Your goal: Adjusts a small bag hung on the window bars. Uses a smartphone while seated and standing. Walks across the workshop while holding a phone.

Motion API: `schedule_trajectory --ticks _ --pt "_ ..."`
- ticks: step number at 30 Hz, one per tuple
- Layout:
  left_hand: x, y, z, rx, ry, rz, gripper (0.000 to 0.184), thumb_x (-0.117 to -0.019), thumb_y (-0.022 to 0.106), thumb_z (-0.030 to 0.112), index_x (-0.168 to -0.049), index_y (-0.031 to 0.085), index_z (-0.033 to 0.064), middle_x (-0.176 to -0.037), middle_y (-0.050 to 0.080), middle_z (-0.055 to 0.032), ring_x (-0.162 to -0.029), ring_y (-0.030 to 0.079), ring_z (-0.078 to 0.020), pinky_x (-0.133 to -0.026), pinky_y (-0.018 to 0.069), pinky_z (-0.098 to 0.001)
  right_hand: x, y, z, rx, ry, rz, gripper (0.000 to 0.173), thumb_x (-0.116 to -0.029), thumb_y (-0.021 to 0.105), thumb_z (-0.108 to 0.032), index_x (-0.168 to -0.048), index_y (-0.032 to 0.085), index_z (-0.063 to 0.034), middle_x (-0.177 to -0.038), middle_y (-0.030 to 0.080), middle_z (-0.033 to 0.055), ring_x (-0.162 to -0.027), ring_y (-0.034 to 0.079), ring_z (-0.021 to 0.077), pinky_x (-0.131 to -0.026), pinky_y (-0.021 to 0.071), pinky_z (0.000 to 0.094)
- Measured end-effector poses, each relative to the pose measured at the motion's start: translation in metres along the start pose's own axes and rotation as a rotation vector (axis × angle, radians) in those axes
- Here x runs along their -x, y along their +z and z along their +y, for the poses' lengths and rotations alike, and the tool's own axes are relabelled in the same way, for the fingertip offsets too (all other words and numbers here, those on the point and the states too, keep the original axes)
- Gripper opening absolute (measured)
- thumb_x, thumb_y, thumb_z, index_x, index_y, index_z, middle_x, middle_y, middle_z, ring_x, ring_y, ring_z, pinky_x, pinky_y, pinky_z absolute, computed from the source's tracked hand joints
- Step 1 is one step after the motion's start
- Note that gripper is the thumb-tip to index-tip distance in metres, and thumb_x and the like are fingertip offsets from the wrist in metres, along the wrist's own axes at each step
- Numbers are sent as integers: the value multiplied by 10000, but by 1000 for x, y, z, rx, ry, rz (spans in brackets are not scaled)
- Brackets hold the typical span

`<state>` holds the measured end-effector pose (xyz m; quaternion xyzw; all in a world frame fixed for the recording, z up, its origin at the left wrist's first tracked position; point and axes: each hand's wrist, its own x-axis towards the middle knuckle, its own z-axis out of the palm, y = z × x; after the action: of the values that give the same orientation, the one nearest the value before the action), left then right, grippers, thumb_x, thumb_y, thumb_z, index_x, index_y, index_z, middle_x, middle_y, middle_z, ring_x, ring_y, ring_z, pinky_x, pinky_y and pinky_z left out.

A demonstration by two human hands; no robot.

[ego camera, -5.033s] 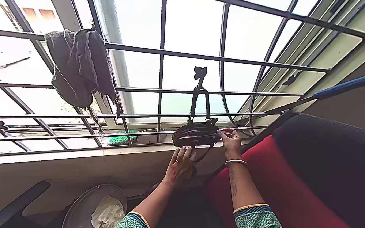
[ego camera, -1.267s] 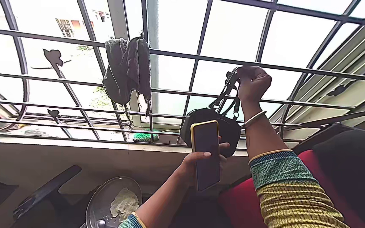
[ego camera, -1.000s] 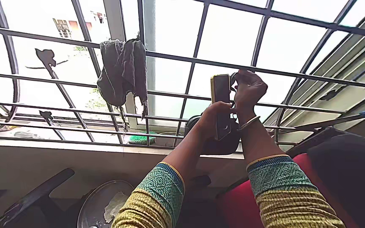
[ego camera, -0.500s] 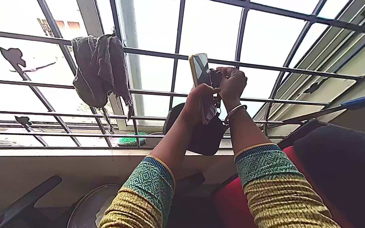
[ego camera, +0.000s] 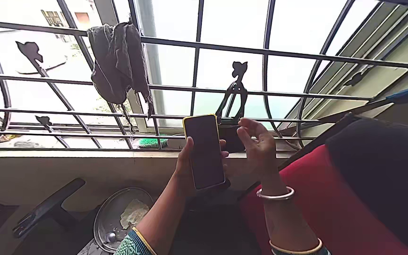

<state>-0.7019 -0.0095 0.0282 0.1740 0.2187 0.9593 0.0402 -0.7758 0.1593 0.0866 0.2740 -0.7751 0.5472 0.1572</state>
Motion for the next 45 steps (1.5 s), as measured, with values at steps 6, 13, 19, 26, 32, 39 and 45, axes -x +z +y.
schedule_trajectory --ticks 6,13,19,26,32,39,45 --pt "117 29 -53 99 -102 55 707 -747 781 652 -1207 737 117 -1114 758 -116 -1044 743 -238 -897 617 -434 181 -5 -43 -472 369 -192 765 -905 724 -386 -1428 379 53 -1303 613 21 -1074 667 28 -755 600 180" --pt "228 111 -103 159 -340 24 662 -757 779 647 -1155 743 118 -1077 760 -111 -1021 744 -214 -910 608 -394 330 -45 -143 -116 359 -2 1069 -683 903 -303 -1516 333 49 -1354 559 97 -1156 602 33 -837 554 153" --pt "340 188 -168 471 -828 -312 751 -801 739 659 -1304 680 104 -1191 710 -130 -1093 707 -294 -912 590 -512 459 -115 -232 7 497 575 392 -1101 310 -283 -1283 533 -18 -942 688 -41 -820 671 22 -665 551 179" --pt "466 297 -268 513 -1170 -407 717 -801 756 629 -1284 698 102 -1192 725 -129 -1113 709 -249 -959 583 -427 699 -143 -373 -330 669 620 984 -825 830 -395 -1527 260 -7 -1405 497 0 -1241 571 52 -939 564 227" --pt "660 406 -404 525 -1707 -592 672 -812 725 653 -1247 726 142 -1153 748 -97 -1062 735 -237 -906 611 -447 900 -203 -468 118 794 1436 752 -896 698 -226 -1520 337 -12 -1340 569 97 -1121 640 102 -844 582 258" --pt "911 523 -541 504 -2135 -681 830 -740 754 707 -1299 680 99 -1162 725 -133 -1043 728 -293 -878 606 -508 1163 -219 -610 172 989 1732 1061 -842 727 -518 -1610 190 -22 -1532 441 198 -1340 528 255 -985 536 414" --pt "1075 624 -605 350 -2370 -875 842 -696 783 713 -1293 664 131 -1136 732 -116 -994 741 -282 -812 628 -479 1328 -261 -697 683 1028 2133 1037 -834 800 -290 -1585 181 68 -1555 333 339 -1383 456 398 -1035 493 507"
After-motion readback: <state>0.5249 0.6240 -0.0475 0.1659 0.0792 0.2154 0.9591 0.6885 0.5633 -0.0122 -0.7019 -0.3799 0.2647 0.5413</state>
